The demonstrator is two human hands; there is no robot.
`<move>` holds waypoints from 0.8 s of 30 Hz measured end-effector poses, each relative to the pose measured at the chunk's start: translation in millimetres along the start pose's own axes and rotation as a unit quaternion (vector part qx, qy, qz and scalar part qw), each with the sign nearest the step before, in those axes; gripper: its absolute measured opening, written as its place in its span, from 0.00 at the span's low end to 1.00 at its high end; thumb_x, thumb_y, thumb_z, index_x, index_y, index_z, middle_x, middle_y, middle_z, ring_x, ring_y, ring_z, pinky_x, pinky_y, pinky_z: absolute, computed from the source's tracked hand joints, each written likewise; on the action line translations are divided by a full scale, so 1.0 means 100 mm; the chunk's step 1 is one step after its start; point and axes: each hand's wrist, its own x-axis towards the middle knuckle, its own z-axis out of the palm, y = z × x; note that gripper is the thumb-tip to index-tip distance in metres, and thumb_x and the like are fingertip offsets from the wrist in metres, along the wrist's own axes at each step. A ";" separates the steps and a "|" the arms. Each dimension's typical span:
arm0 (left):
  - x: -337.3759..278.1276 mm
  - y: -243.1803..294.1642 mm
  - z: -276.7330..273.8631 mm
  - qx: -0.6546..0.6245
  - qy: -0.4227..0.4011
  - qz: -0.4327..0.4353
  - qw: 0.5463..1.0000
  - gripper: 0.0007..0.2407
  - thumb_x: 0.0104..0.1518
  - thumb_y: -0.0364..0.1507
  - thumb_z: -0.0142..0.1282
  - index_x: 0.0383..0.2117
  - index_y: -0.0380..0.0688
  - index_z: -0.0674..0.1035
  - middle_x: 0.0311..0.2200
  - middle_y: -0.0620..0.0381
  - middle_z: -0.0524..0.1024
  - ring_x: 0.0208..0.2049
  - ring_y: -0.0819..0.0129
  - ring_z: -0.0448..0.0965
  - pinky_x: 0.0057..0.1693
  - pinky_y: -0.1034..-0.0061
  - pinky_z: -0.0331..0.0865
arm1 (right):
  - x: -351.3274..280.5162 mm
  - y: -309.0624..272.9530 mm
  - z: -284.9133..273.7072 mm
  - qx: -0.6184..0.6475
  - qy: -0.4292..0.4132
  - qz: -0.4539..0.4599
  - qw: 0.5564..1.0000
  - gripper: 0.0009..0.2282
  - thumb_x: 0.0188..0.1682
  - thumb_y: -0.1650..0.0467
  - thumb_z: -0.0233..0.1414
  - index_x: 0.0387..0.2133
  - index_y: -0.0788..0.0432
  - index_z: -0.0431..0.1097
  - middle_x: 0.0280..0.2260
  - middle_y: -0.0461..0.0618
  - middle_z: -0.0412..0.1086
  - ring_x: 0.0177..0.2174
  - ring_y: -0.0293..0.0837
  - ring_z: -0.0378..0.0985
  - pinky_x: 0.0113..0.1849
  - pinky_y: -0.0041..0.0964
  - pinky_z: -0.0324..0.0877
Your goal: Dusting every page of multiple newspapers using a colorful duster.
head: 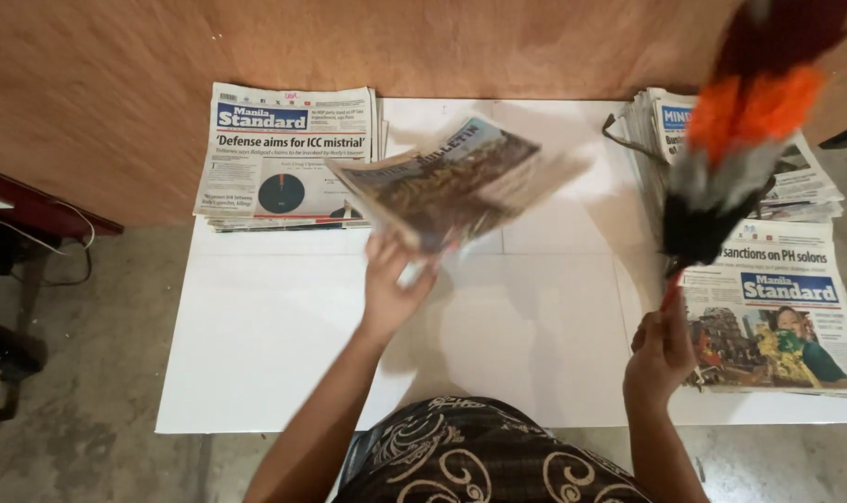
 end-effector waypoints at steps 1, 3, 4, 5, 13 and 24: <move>-0.37 -0.08 -0.10 0.053 -0.087 -0.136 0.985 0.07 0.53 0.33 0.65 0.35 0.50 0.83 0.35 0.56 0.78 0.49 0.51 0.75 0.60 0.52 0.66 | -0.04 -0.19 0.08 0.008 -0.035 -0.031 0.999 0.19 0.63 0.81 0.43 0.66 0.58 0.61 0.46 0.59 0.66 0.19 0.27 0.56 0.22 0.22 0.55; -0.90 -0.03 -0.27 0.104 -0.171 -0.268 0.942 0.13 0.57 0.44 0.62 0.41 0.53 0.82 0.41 0.58 0.80 0.54 0.55 0.74 0.62 0.54 0.65 | -0.18 -0.15 0.11 0.015 -0.070 -0.063 0.995 0.18 0.61 0.82 0.41 0.65 0.62 0.59 0.61 0.68 0.64 0.19 0.24 0.56 0.24 0.22 0.56; -1.09 0.11 -0.36 0.130 -0.142 -0.365 0.911 0.11 0.57 0.40 0.64 0.39 0.50 0.83 0.38 0.56 0.83 0.50 0.54 0.78 0.59 0.57 0.68 | -0.30 0.08 0.06 0.104 -0.077 0.025 0.991 0.12 0.60 0.80 0.42 0.52 0.59 0.67 0.58 0.62 0.68 0.21 0.28 0.57 0.27 0.24 0.54; -1.28 0.25 -0.44 0.155 -0.111 -0.458 0.869 0.09 0.56 0.36 0.65 0.38 0.48 0.83 0.36 0.53 0.85 0.45 0.53 0.82 0.57 0.61 0.70 | -0.43 0.31 0.01 0.191 -0.083 0.113 0.972 0.11 0.58 0.77 0.42 0.40 0.55 0.74 0.55 0.57 0.72 0.23 0.32 0.57 0.30 0.27 0.52; -1.88 0.01 -0.86 0.224 -0.091 -0.536 0.809 0.12 0.53 0.33 0.66 0.34 0.38 0.77 0.25 0.53 0.80 0.22 0.64 0.78 0.32 0.72 0.73 | -1.29 0.39 0.53 -0.418 -0.560 -0.159 0.697 0.19 0.56 0.70 0.45 0.60 0.39 0.61 0.28 0.43 0.70 0.17 0.36 0.66 0.17 0.28 0.70; -1.45 0.44 -1.20 0.063 -0.081 -0.726 0.680 0.29 0.54 0.35 0.65 0.59 0.36 0.66 0.32 0.41 0.83 0.27 0.60 0.87 0.35 0.73 0.80 | -0.47 0.80 0.08 -0.467 -0.328 0.090 0.816 0.22 0.59 0.69 0.43 0.68 0.41 0.60 0.32 0.55 0.76 0.26 0.51 0.74 0.30 0.47 0.71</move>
